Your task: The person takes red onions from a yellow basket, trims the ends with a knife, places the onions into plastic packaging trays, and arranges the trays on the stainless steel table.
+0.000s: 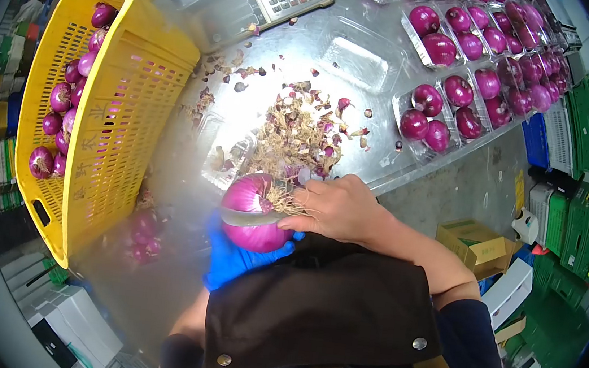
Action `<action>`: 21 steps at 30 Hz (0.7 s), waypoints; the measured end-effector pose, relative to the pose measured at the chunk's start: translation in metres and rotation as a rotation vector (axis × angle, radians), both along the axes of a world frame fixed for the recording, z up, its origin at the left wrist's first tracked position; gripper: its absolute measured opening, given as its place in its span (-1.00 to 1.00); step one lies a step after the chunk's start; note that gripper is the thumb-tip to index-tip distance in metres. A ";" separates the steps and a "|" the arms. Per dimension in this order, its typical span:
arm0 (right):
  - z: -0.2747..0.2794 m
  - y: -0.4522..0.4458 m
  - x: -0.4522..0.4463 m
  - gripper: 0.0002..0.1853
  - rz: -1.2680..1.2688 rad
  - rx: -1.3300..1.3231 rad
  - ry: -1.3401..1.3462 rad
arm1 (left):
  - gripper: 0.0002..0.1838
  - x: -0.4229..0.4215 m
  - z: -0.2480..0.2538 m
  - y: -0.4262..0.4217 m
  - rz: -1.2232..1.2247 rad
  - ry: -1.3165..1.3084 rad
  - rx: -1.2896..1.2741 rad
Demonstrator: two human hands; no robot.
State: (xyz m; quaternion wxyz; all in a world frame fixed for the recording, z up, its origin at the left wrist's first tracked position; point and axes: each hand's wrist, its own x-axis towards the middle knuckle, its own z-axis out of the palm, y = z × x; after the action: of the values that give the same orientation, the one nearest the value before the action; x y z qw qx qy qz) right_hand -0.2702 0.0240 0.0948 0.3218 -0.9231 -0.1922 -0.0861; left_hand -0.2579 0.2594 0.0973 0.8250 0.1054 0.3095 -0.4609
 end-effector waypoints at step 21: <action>-0.052 -0.112 0.009 -0.66 -0.882 0.383 0.327 | 0.29 0.126 0.003 -0.152 -0.258 -1.623 0.873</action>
State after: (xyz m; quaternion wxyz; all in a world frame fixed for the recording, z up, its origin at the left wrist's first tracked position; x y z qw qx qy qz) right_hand -0.2610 -0.0878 0.0427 0.4440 -0.8423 0.2882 -0.1020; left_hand -0.1320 0.1076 0.1002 0.6184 0.7302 -0.2303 -0.1770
